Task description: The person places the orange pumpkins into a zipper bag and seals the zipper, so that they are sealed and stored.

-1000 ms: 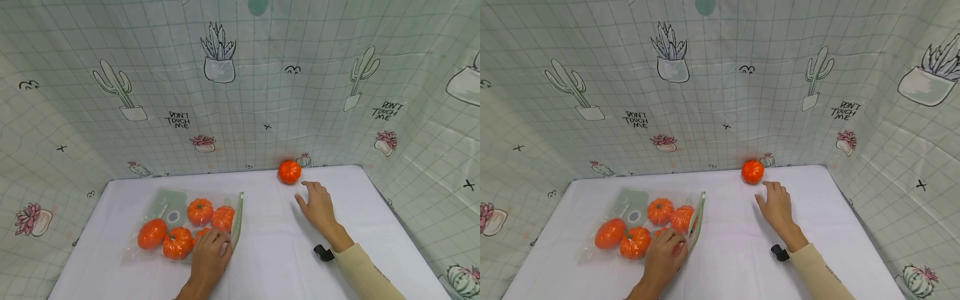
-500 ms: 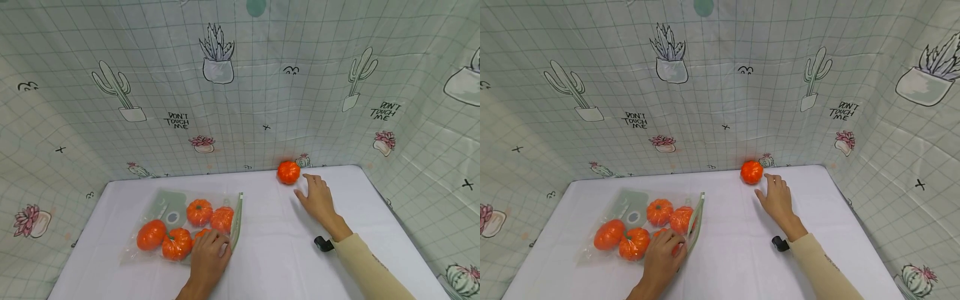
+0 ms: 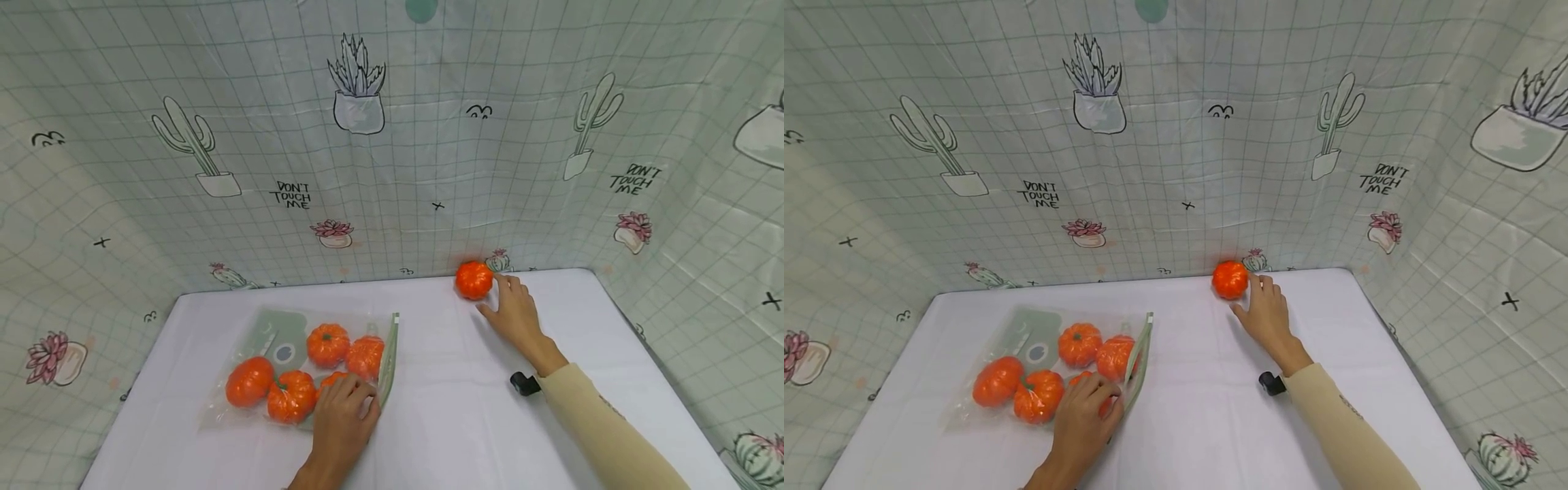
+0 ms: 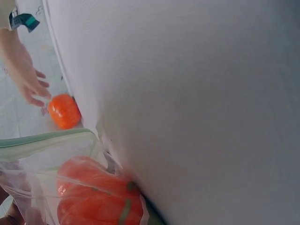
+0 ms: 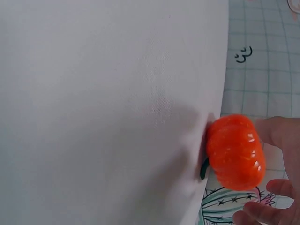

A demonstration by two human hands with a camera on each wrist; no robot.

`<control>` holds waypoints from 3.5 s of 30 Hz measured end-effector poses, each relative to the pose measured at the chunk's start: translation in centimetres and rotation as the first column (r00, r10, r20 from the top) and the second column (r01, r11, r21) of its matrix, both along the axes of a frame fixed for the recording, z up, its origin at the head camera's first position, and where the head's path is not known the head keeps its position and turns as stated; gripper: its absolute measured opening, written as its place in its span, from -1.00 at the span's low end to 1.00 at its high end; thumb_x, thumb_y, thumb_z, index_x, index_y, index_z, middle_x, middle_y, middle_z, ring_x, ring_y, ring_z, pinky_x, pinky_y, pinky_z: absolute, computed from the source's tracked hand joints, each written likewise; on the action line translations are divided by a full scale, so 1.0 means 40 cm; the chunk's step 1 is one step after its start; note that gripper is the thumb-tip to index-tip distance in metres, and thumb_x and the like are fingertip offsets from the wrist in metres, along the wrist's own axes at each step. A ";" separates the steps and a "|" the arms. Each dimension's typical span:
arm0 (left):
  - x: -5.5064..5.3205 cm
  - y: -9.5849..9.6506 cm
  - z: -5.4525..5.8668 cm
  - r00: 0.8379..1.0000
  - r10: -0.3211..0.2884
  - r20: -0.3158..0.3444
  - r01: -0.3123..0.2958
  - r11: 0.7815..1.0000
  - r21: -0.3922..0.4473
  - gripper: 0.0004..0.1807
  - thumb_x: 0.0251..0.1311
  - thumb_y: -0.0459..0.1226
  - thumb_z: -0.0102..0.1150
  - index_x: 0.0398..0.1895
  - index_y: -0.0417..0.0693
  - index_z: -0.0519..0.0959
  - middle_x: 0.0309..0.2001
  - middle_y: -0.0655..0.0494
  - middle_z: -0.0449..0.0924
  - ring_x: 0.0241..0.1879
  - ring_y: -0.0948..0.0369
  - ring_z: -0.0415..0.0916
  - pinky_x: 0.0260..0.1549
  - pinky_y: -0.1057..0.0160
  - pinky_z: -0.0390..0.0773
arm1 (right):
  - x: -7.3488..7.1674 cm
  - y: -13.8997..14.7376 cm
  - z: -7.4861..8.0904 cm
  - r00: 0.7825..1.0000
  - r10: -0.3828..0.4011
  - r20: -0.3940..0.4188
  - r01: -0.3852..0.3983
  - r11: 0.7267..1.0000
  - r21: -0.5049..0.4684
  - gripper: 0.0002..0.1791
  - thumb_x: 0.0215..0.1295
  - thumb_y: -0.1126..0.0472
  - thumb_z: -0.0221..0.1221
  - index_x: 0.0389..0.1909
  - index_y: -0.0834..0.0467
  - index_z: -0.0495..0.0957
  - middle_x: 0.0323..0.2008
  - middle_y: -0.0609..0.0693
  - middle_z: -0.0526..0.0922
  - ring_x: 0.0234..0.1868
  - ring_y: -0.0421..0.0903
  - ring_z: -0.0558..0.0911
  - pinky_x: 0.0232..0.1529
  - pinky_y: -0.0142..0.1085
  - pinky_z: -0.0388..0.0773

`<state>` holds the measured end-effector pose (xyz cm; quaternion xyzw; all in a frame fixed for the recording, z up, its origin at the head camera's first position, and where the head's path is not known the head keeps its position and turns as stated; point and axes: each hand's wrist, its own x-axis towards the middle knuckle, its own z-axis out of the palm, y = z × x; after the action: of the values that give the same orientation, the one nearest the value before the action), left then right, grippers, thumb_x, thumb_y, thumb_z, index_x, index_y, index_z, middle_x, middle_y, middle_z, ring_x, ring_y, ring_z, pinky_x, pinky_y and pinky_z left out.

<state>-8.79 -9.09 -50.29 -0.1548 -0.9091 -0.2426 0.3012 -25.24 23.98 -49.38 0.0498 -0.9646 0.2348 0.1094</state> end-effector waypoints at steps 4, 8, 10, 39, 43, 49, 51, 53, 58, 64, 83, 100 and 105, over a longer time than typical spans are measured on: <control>-0.002 0.000 0.000 1.000 0.006 0.022 -0.006 1.000 -0.005 -0.75 -0.12 -0.39 0.65 -0.51 0.03 0.69 -0.45 0.26 0.50 -0.39 0.26 0.50 -0.42 0.33 0.42 | -0.017 -0.005 -0.001 1.000 0.000 -0.006 0.000 1.000 0.010 -0.12 0.32 0.13 0.41 0.49 0.44 0.23 0.29 0.50 0.36 0.19 0.44 0.44 0.19 0.28 0.44; -0.003 0.001 -0.001 0.999 0.009 0.044 -0.009 1.000 -0.009 -0.77 -0.09 -0.37 0.65 -0.50 0.04 0.70 -0.45 0.26 0.50 -0.38 0.26 0.51 -0.42 0.32 0.43 | -0.033 -0.011 -0.003 0.999 0.002 -0.036 -0.001 1.000 0.013 -0.09 0.27 0.13 0.46 0.48 0.43 0.24 0.29 0.50 0.35 0.18 0.44 0.44 0.17 0.29 0.45; -0.003 0.001 -0.001 0.999 0.011 0.046 -0.011 1.000 -0.011 -0.77 -0.10 -0.36 0.65 -0.50 0.04 0.70 -0.45 0.26 0.50 -0.38 0.26 0.50 -0.42 0.32 0.42 | -0.041 -0.014 -0.006 0.999 0.002 -0.048 -0.001 1.000 0.015 -0.08 0.25 0.12 0.47 0.48 0.43 0.24 0.30 0.50 0.33 0.20 0.46 0.42 0.20 0.32 0.43; 0.000 -0.002 -0.001 0.999 0.008 0.037 -0.008 1.000 -0.006 -0.75 -0.12 -0.40 0.64 -0.52 0.03 0.68 -0.44 0.27 0.49 -0.38 0.25 0.50 -0.42 0.32 0.39 | -0.100 -0.034 -0.034 0.999 0.013 -0.048 -0.012 0.999 0.037 -0.02 0.16 0.14 0.54 0.45 0.43 0.20 0.31 0.48 0.38 0.29 0.45 0.41 0.29 0.33 0.41; 0.001 -0.002 0.002 0.996 0.017 0.084 -0.015 1.000 -0.015 -0.77 -0.07 -0.36 0.63 -0.49 0.04 0.69 -0.43 0.26 0.51 -0.36 0.25 0.51 -0.41 0.32 0.40 | -0.107 -0.038 -0.037 0.999 -0.001 -0.035 0.003 0.999 0.045 -0.01 0.14 0.14 0.55 0.42 0.45 0.18 0.29 0.47 0.40 0.27 0.43 0.42 0.31 0.30 0.41; 0.002 -0.001 0.005 0.994 0.022 0.109 -0.020 1.000 -0.024 -0.78 -0.07 -0.35 0.64 -0.47 0.05 0.71 -0.42 0.27 0.51 -0.36 0.26 0.50 -0.40 0.32 0.41 | -0.112 -0.046 -0.043 0.999 -0.028 -0.027 0.029 0.999 0.044 0.02 0.12 0.13 0.56 0.44 0.42 0.17 0.27 0.44 0.42 0.20 0.42 0.44 0.26 0.28 0.44; 0.003 -0.001 0.005 0.995 0.019 0.098 -0.017 1.000 -0.021 -0.78 -0.07 -0.36 0.64 -0.48 0.04 0.70 -0.43 0.26 0.51 -0.36 0.25 0.50 -0.40 0.31 0.41 | -0.107 -0.049 -0.043 0.999 -0.028 -0.022 0.028 0.999 0.036 0.03 0.12 0.12 0.56 0.44 0.42 0.17 0.29 0.44 0.42 0.20 0.42 0.44 0.26 0.28 0.44; 0.003 -0.001 0.005 0.995 0.020 0.097 -0.018 1.000 -0.022 -0.78 -0.07 -0.35 0.64 -0.49 0.03 0.70 -0.43 0.26 0.51 -0.37 0.25 0.50 -0.40 0.31 0.41 | -0.100 -0.052 -0.042 1.000 -0.025 -0.013 0.025 0.999 0.029 0.03 0.13 0.12 0.55 0.46 0.42 0.17 0.30 0.44 0.42 0.22 0.42 0.43 0.27 0.29 0.42; 0.004 0.000 0.006 0.993 0.030 0.111 -0.027 0.999 -0.030 -0.78 -0.07 -0.34 0.65 -0.47 0.05 0.71 -0.42 0.27 0.51 -0.36 0.26 0.50 -0.40 0.32 0.41 | -0.070 -0.064 -0.038 1.000 -0.007 -0.017 0.007 1.000 0.015 0.00 0.12 0.14 0.55 0.45 0.42 0.21 0.29 0.44 0.46 0.21 0.41 0.45 0.28 0.28 0.43; 0.004 0.000 0.008 0.996 0.016 0.088 -0.015 1.000 -0.011 -0.76 -0.09 -0.38 0.65 -0.48 0.04 0.70 -0.43 0.26 0.51 -0.37 0.25 0.50 -0.41 0.32 0.40 | -0.013 -0.093 -0.028 0.997 0.044 -0.056 -0.043 0.999 0.014 -0.03 0.09 0.14 0.57 0.40 0.42 0.26 0.25 0.42 0.49 0.19 0.40 0.49 0.26 0.27 0.45; 0.003 -0.003 0.007 0.997 0.016 0.079 -0.015 1.000 -0.012 -0.76 -0.09 -0.37 0.66 -0.50 0.03 0.70 -0.43 0.25 0.51 -0.38 0.24 0.50 -0.41 0.30 0.41 | 0.184 -0.237 -0.036 0.961 0.255 -0.107 -0.256 0.967 0.003 -0.04 -0.09 0.18 0.66 0.33 0.33 0.39 0.19 0.23 0.58 0.14 0.26 0.58 0.16 0.16 0.58; 0.004 -0.002 0.003 1.000 0.003 0.019 -0.003 1.000 0.000 -0.73 -0.13 -0.38 0.67 -0.52 0.02 0.68 -0.45 0.26 0.49 -0.40 0.25 0.48 -0.43 0.31 0.40 | 0.249 -0.289 -0.040 0.944 0.325 -0.057 -0.328 0.944 -0.039 -0.04 -0.10 0.14 0.68 0.32 0.28 0.41 0.20 0.17 0.60 0.14 0.20 0.58 0.17 0.12 0.58; 0.002 -0.002 -0.001 1.000 -0.001 -0.010 0.001 1.000 -0.002 -0.72 -0.15 -0.38 0.68 -0.52 0.03 0.67 -0.45 0.26 0.49 -0.39 0.25 0.49 -0.42 0.31 0.40 | 0.258 -0.298 -0.040 0.938 0.342 -0.060 -0.344 0.938 -0.033 -0.05 -0.10 0.13 0.67 0.32 0.28 0.42 0.19 0.17 0.61 0.13 0.19 0.59 0.16 0.11 0.59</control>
<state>-8.70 -9.17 -50.32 -0.1568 -0.9077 -0.2412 0.3054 -14.92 12.08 -51.00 0.2210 -0.9326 0.2696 0.0937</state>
